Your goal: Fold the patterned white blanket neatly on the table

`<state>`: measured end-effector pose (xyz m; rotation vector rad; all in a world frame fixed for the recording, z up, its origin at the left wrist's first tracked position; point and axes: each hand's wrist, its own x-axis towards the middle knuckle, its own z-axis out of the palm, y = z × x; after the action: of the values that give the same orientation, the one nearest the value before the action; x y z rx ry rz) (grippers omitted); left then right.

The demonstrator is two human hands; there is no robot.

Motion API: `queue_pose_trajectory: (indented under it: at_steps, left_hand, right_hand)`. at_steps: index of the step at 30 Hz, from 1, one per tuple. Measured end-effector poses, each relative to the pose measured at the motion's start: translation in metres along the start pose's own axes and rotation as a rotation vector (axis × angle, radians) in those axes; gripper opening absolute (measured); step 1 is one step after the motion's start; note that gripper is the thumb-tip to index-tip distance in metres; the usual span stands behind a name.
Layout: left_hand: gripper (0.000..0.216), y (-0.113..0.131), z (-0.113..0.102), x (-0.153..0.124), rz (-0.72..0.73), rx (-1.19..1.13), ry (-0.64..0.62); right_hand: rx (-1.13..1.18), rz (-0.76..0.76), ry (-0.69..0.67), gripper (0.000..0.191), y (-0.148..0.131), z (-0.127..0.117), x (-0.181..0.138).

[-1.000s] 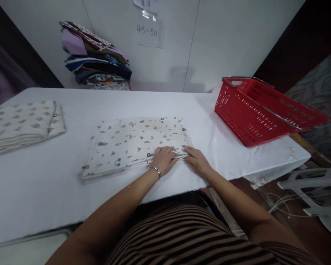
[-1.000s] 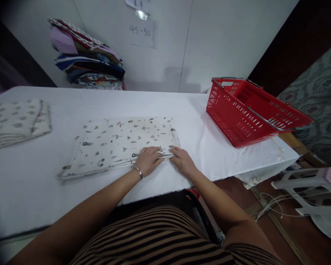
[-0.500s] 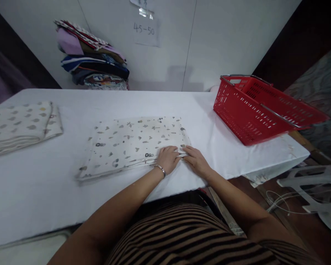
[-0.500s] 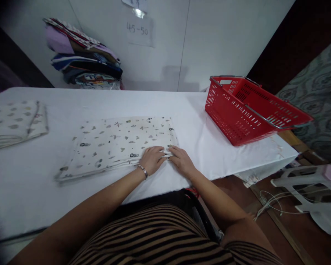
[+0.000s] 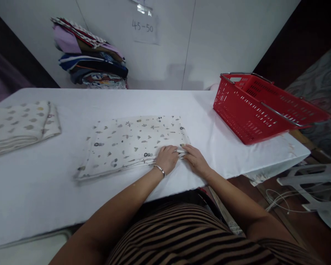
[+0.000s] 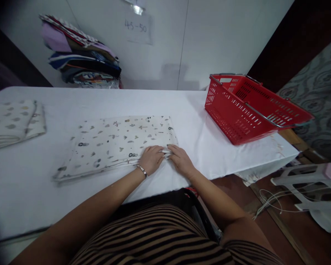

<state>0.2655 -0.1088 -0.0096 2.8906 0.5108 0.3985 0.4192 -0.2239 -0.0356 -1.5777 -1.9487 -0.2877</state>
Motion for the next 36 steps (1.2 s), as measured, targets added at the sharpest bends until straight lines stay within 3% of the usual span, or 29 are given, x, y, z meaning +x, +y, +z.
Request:
queue_pose_trajectory:
  at_steps: [5, 10, 13, 36]
  left_hand:
    - [0.018, -0.001, 0.006, -0.004, 0.017, -0.056, 0.019]
    - [0.026, -0.003, 0.011, -0.011, -0.002, -0.138, 0.168]
    - [0.020, -0.004, 0.012, -0.014, 0.067, -0.157, 0.205]
    - [0.016, 0.000, 0.013, -0.005, 0.081, -0.033, 0.082]
  right_hand:
    - [0.026, 0.026, -0.008, 0.015, 0.000, -0.001, 0.001]
    - [0.047, 0.033, -0.008, 0.015, 0.001, -0.001, 0.001]
    - [0.039, 0.033, -0.006, 0.014, 0.002, 0.001, 0.000]
    - [0.055, 0.046, -0.026, 0.017, 0.001, 0.000, 0.001]
